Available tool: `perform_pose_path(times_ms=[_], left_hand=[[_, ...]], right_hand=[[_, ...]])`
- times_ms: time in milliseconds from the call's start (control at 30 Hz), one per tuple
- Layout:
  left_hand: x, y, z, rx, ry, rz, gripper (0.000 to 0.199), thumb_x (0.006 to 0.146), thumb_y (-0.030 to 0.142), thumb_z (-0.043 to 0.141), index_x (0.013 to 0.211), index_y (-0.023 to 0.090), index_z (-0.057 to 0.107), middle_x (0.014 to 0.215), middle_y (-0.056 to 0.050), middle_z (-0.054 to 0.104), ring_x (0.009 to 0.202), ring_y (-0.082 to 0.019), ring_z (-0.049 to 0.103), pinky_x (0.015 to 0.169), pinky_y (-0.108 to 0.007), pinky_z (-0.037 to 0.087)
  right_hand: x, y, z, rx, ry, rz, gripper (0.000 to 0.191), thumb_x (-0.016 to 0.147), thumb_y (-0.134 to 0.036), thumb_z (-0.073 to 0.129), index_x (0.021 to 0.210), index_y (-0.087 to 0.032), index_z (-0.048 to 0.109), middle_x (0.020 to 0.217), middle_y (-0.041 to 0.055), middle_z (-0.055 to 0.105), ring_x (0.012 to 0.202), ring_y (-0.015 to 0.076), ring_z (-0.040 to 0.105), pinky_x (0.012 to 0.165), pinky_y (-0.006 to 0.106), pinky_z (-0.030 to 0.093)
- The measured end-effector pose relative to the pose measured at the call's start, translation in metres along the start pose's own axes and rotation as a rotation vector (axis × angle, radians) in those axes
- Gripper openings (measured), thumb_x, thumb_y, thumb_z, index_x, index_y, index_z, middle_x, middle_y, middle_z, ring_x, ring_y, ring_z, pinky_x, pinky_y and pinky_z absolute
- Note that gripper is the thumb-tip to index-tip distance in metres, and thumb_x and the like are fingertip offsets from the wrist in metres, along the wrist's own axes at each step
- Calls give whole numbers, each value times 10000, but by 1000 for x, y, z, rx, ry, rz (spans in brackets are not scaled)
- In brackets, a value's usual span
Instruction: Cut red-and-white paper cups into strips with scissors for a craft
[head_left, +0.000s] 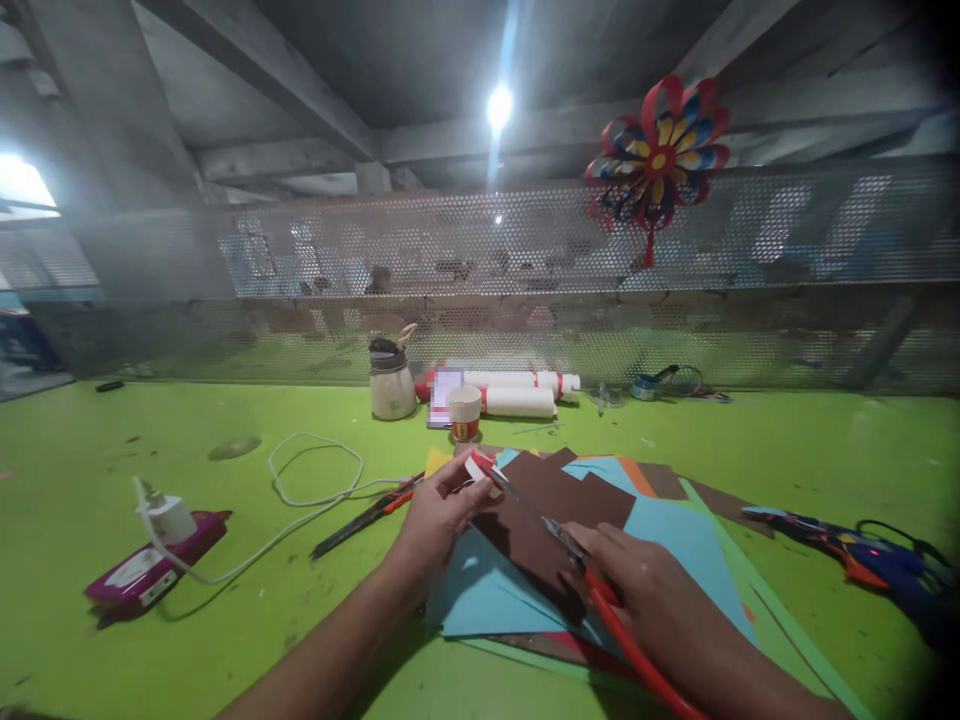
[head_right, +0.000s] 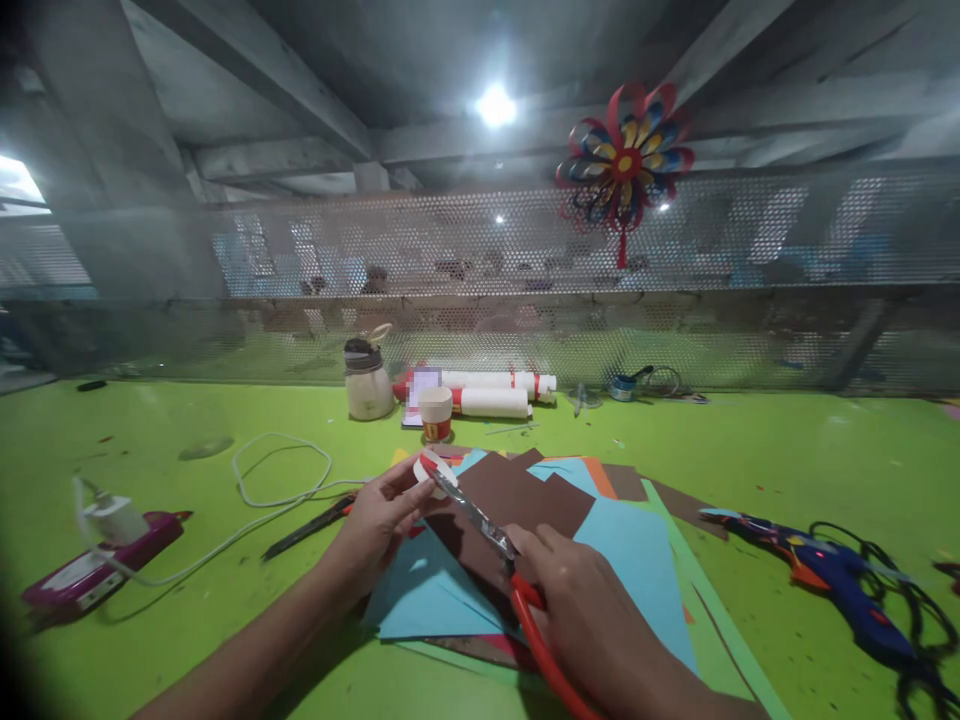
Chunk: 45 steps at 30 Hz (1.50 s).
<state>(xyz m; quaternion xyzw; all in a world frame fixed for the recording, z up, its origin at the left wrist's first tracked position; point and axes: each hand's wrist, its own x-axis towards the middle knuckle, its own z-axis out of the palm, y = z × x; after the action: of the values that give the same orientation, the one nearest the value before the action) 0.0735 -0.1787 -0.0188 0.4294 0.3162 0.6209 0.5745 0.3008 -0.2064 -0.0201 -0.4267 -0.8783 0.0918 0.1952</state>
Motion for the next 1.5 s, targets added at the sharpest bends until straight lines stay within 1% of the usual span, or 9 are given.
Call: perform_pose_path(times_ms=[133,300,433,633,933,1167,1300,1433,1500], left_hand=[[0,0,0,-4,19,-11,455,681,260,783,1116,170,679,1034,-109,709,901,-227,657,896,-418,488],[-2,4,1,4,33,-11,473,693,239,776,1144,156,658,1033,-110,707,904,-215,651,905,-405,484],[-3,6,0,-49,46,-24,390,779,296,695,1132,134,657,1108,-140,687,922,-223,649,871,-402,499],[1,4,-3,-58,38,-15,359,821,283,651,1145,128,650,1117,-143,689,933,-215,646,858,-382,500],[-2,3,2,-38,60,-21,377,795,276,682,1153,160,662,1101,-120,701,966,-221,650,871,-359,494],[-2,0,5,-80,80,-12,355,769,289,709,1099,159,687,1062,-110,719,950,-225,663,859,-356,503],[-3,2,5,-78,86,-31,394,742,291,734,1107,152,683,1065,-118,718,951,-233,667,859,-362,502],[-4,4,6,-71,110,-36,403,729,291,744,1105,158,687,1076,-120,717,948,-235,671,876,-372,497],[-4,5,6,-58,113,-27,403,732,292,741,1109,161,686,1089,-120,712,956,-235,671,880,-371,498]], right_hand=[[0,2,1,-18,9,4,345,882,-157,453,1208,-183,564,962,100,650,839,234,606,727,361,462],[0,3,1,-15,5,7,319,895,-160,417,1167,-168,584,924,103,644,828,239,606,724,372,460],[1,0,0,-11,-2,27,267,897,-168,424,1098,-190,598,889,79,628,798,234,597,702,364,451],[3,-3,-3,-15,-39,53,333,904,-156,397,1181,-200,577,895,76,614,820,241,589,712,381,449],[2,-1,-1,-9,-39,74,345,900,-152,415,1212,-219,547,942,72,601,859,234,574,752,381,446],[2,-4,-1,-69,-39,85,385,863,-113,443,1219,-208,555,928,78,627,856,249,597,732,376,444],[1,-7,-3,-89,-52,95,376,855,-112,447,1199,-197,573,919,86,639,845,250,606,727,373,442],[0,-7,-3,-63,-48,76,321,865,-116,425,1128,-191,593,912,82,641,813,237,597,705,358,436],[1,-6,-2,-75,-36,77,337,863,-115,421,1142,-197,591,881,75,631,804,237,592,703,360,434]])
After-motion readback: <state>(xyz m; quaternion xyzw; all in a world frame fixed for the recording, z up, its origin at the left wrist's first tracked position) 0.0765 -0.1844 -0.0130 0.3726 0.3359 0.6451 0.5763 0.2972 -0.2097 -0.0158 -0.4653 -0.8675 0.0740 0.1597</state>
